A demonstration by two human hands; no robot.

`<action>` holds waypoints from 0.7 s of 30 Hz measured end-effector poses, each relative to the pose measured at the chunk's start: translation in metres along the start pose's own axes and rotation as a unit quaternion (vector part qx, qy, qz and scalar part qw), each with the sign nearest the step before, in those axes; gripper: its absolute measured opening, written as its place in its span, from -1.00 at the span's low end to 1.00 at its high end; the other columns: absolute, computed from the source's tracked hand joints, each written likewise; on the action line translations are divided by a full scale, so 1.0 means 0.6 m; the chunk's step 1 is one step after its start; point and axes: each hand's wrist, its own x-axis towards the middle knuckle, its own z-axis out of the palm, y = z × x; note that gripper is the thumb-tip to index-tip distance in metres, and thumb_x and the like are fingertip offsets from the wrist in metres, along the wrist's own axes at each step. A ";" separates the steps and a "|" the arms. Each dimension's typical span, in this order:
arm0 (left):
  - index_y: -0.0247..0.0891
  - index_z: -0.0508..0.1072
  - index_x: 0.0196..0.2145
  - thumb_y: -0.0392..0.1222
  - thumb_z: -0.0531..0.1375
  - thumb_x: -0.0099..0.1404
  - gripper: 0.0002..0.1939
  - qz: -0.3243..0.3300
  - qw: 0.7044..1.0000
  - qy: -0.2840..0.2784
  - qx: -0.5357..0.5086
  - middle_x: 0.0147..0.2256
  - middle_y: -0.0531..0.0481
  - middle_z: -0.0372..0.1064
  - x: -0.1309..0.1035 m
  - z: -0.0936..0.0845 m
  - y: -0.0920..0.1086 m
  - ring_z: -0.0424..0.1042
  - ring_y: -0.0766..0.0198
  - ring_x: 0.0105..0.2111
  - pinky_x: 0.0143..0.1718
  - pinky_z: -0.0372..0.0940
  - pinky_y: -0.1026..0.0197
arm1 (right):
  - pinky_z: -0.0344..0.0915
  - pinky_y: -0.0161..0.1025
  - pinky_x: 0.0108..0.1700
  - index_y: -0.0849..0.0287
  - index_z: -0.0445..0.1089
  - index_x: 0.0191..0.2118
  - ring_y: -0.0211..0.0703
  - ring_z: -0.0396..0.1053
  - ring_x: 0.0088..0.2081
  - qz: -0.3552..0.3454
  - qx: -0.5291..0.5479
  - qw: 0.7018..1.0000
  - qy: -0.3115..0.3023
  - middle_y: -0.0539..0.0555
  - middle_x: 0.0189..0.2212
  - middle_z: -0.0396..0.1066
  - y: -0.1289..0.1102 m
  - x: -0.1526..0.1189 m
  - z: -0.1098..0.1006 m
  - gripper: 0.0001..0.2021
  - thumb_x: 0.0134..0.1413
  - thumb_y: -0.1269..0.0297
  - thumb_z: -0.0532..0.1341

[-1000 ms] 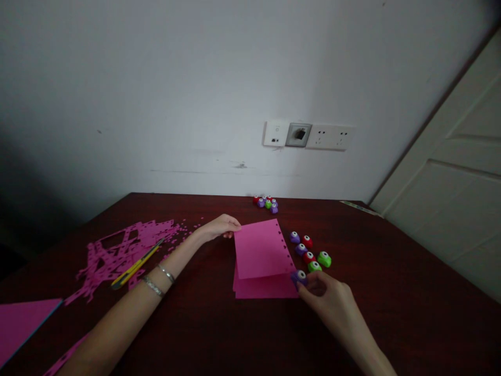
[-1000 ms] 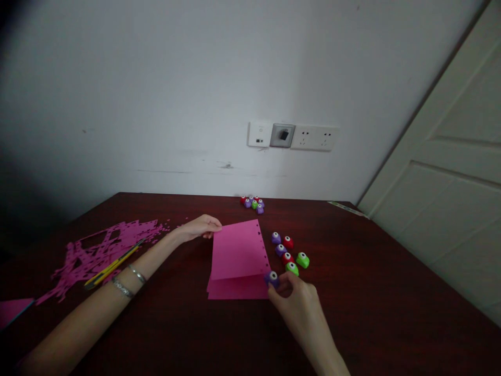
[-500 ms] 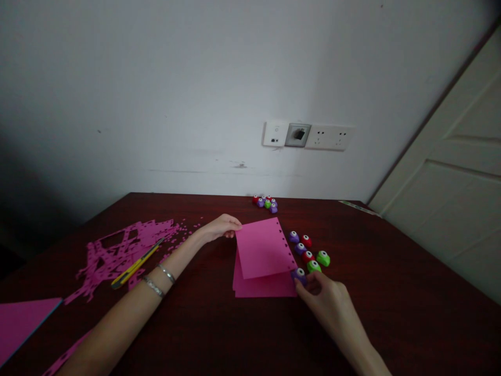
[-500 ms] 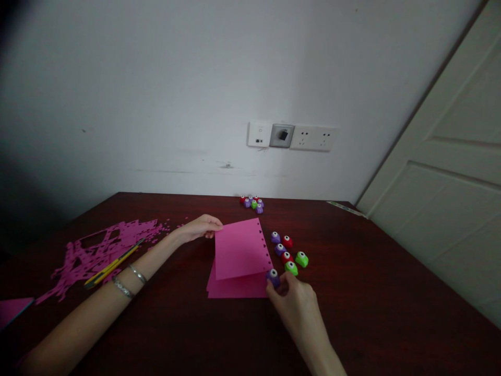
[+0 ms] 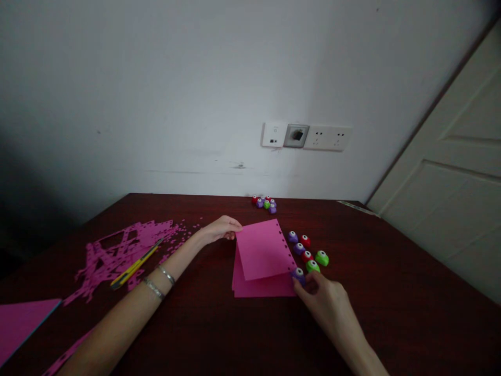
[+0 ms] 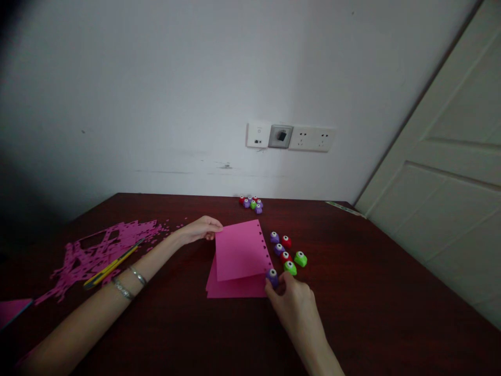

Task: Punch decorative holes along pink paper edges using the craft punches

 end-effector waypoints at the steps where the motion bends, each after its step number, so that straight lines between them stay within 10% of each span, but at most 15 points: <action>1: -0.39 0.46 -0.44 -0.18 0.26 -0.01 -0.79 0.002 1.000 0.001 -0.002 -0.64 0.07 0.29 0.000 0.000 0.000 0.16 0.49 -0.66 -0.58 0.03 0.32 | 0.15 -0.28 -0.46 0.10 0.29 -0.55 -0.09 0.42 -0.51 0.002 -0.003 1.000 -0.001 0.00 -0.61 0.43 0.000 0.000 0.000 -0.77 -0.04 0.08 0.15; 21: -0.38 0.48 -0.42 -0.19 0.28 -0.01 -0.80 -0.010 1.000 -0.010 -0.025 -0.60 0.02 0.32 0.000 0.005 -0.003 0.20 0.46 -0.62 -0.55 0.06 0.31 | 0.14 -0.29 -0.46 0.11 0.29 -0.53 -0.11 0.41 -0.52 -0.012 -0.029 0.999 -0.012 0.01 -0.61 0.42 -0.005 -0.004 0.001 -0.78 0.01 0.12 0.14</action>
